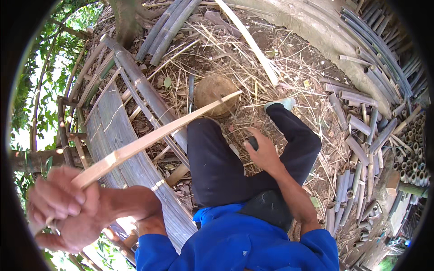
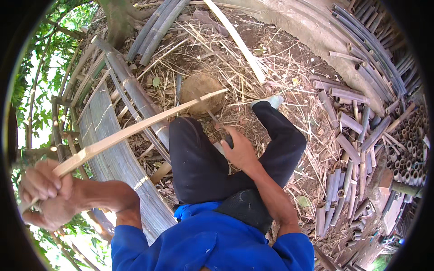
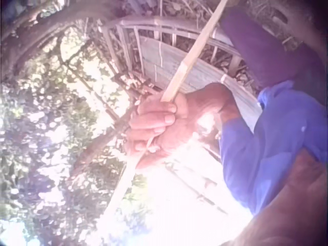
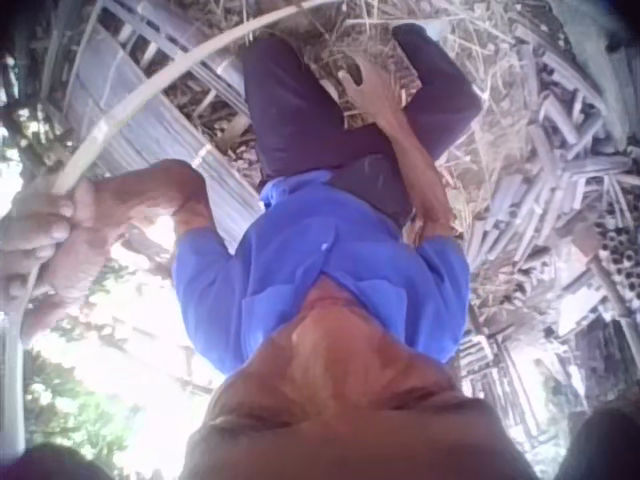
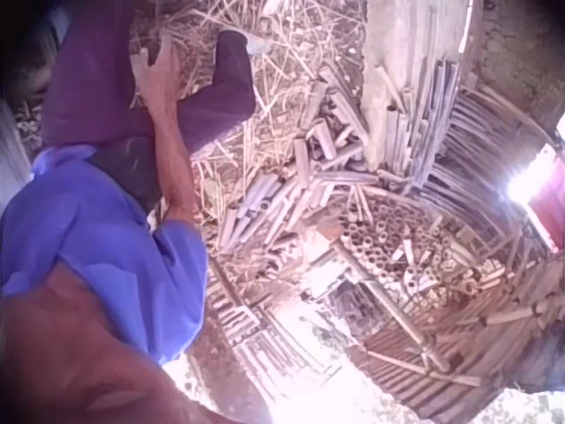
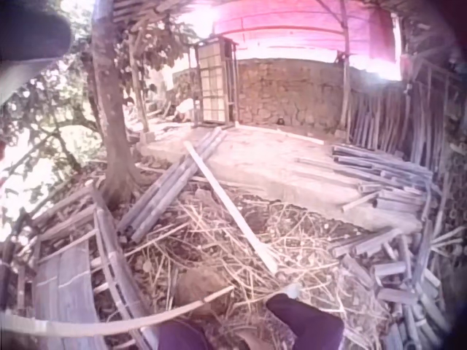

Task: The person uses a large knife to shave and split long strips of bamboo while sitting on the ground near a bamboo structure.

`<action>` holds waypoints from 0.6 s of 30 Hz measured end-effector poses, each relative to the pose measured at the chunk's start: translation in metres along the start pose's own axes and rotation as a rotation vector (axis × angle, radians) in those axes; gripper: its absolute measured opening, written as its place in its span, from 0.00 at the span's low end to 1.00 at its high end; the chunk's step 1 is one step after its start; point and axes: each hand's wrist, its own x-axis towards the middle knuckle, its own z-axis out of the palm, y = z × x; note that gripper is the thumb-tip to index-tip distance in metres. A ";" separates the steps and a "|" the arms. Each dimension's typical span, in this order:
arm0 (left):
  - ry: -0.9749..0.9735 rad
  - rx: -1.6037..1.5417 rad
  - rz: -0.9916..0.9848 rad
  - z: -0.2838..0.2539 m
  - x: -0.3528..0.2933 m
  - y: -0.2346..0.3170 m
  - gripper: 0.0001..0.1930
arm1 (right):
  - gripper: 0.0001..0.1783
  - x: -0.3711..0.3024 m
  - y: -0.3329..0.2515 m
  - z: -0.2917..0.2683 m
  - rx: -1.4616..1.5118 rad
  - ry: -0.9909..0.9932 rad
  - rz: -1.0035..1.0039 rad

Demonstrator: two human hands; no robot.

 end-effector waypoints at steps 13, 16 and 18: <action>-0.011 0.494 0.217 0.018 -0.024 -0.102 0.27 | 0.27 0.013 -0.005 -0.019 0.042 0.106 -0.167; 0.050 0.444 0.254 0.032 -0.026 -0.094 0.27 | 0.27 0.007 -0.016 -0.019 0.021 0.216 -0.381; 0.067 0.553 0.283 0.035 -0.023 -0.091 0.27 | 0.26 0.000 -0.037 -0.024 -0.053 0.219 -0.433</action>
